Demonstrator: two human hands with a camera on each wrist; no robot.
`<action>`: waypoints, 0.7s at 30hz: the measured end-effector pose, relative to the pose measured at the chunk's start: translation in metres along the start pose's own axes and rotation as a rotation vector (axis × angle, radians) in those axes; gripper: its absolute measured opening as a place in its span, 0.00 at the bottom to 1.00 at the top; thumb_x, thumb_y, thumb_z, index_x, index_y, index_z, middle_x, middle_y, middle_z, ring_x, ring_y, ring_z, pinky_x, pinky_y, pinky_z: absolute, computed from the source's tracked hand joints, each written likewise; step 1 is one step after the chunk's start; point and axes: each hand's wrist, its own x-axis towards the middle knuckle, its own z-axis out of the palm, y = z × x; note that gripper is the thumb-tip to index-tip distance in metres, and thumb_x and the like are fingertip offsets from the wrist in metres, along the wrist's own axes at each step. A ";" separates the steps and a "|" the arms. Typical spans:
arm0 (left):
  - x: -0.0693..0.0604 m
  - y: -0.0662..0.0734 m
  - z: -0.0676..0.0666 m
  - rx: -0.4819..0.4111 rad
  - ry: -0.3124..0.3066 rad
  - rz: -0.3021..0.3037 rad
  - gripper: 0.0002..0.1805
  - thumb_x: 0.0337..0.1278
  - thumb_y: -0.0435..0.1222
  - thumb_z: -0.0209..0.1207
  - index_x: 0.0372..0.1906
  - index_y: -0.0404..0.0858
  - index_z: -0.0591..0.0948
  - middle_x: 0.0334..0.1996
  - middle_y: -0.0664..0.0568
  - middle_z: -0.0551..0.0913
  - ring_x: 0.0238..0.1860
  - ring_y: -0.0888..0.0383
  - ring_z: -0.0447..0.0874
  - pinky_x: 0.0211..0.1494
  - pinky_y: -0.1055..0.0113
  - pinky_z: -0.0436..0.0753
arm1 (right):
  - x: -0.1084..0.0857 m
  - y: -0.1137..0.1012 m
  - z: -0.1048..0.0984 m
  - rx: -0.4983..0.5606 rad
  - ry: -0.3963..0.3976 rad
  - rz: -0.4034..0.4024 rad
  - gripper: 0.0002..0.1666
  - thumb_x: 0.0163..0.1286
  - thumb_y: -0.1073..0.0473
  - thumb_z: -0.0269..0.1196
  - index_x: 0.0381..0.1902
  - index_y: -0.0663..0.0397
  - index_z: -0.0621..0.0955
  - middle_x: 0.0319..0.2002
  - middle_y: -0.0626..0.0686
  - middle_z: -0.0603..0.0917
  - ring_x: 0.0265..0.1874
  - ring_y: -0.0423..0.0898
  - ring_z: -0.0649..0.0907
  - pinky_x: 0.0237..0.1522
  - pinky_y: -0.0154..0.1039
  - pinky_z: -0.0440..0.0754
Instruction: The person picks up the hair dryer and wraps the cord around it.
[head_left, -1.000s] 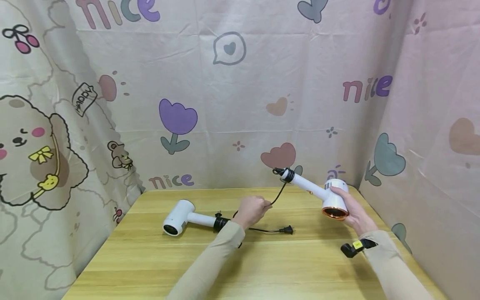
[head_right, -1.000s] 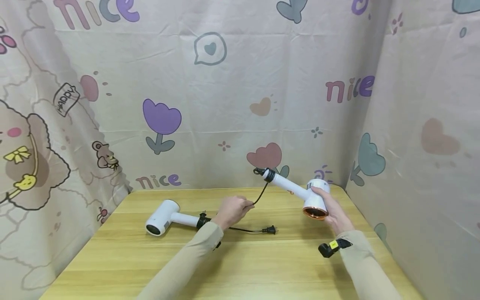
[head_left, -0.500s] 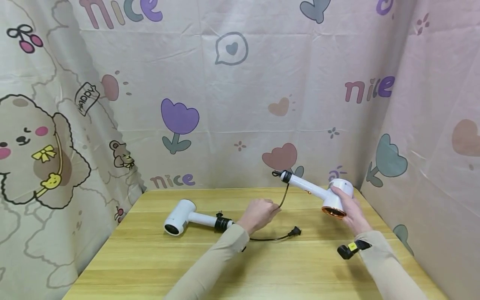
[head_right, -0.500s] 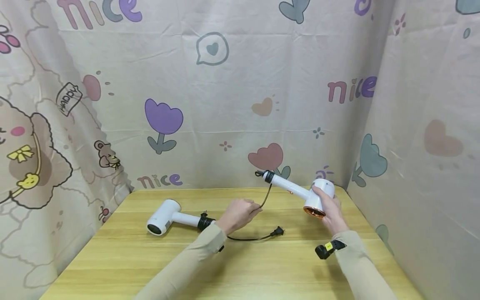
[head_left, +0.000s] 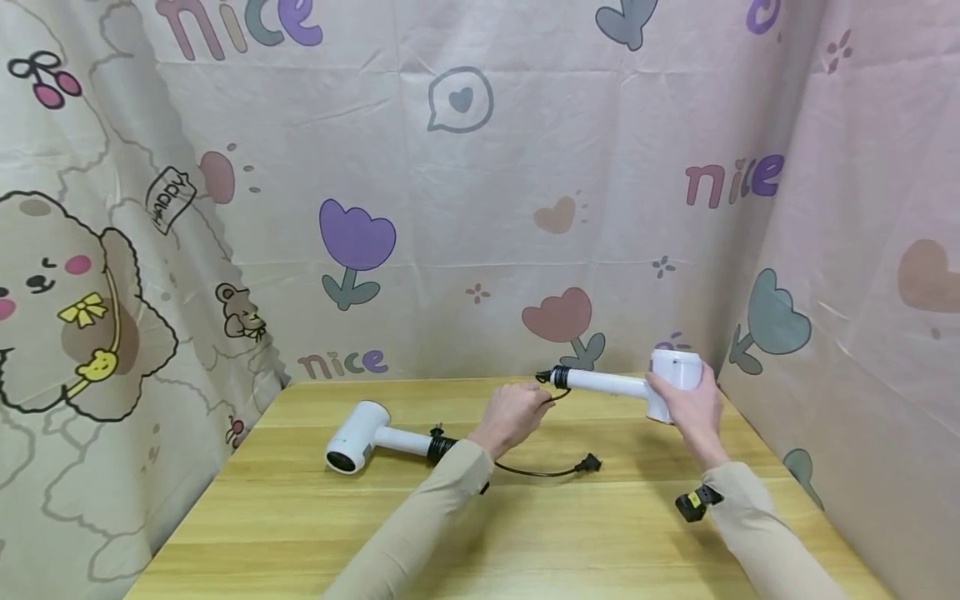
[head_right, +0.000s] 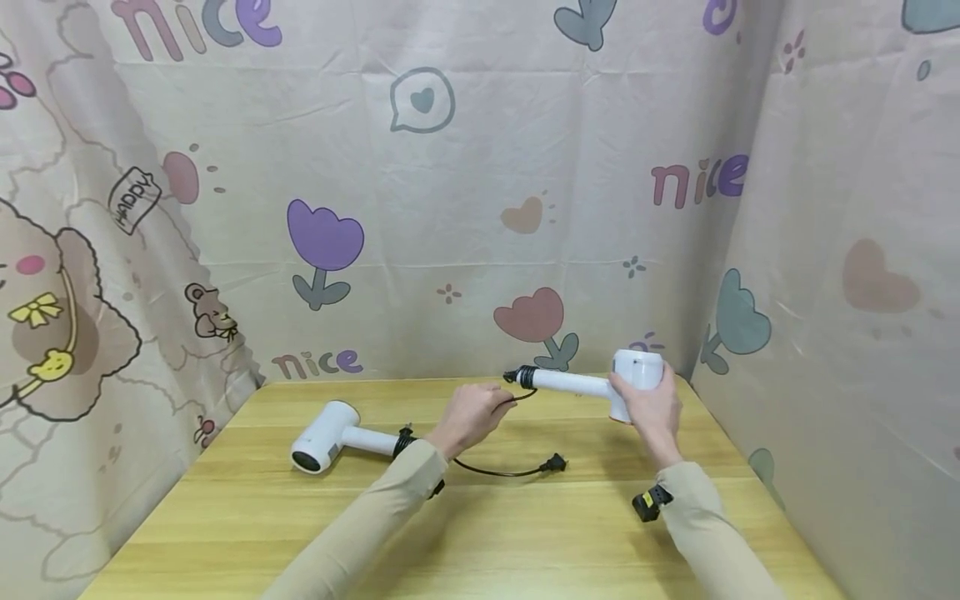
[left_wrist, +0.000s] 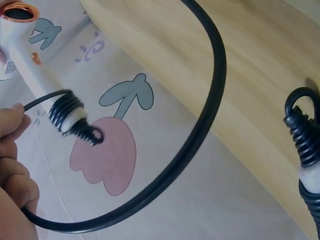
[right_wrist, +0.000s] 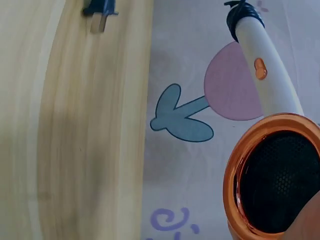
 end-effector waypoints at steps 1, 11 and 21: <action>0.001 -0.001 -0.001 0.003 0.005 -0.008 0.05 0.61 0.43 0.65 0.33 0.49 0.88 0.24 0.61 0.84 0.21 0.67 0.78 0.22 0.75 0.74 | 0.000 0.000 0.000 -0.019 0.007 -0.027 0.59 0.57 0.39 0.71 0.77 0.49 0.53 0.58 0.64 0.73 0.49 0.56 0.76 0.30 0.36 0.81; 0.005 -0.013 -0.010 -0.014 0.055 -0.022 0.03 0.58 0.42 0.66 0.32 0.48 0.88 0.22 0.61 0.81 0.20 0.66 0.77 0.20 0.75 0.72 | -0.001 -0.003 -0.003 -0.156 0.019 -0.240 0.54 0.54 0.41 0.73 0.74 0.43 0.60 0.46 0.63 0.80 0.41 0.57 0.80 0.33 0.39 0.74; 0.014 -0.029 -0.018 -0.107 0.065 -0.124 0.07 0.59 0.45 0.65 0.39 0.52 0.90 0.22 0.61 0.79 0.18 0.66 0.72 0.18 0.77 0.64 | 0.012 -0.015 -0.024 -0.198 -0.204 -0.343 0.58 0.57 0.45 0.73 0.76 0.55 0.55 0.49 0.67 0.77 0.40 0.59 0.79 0.32 0.40 0.80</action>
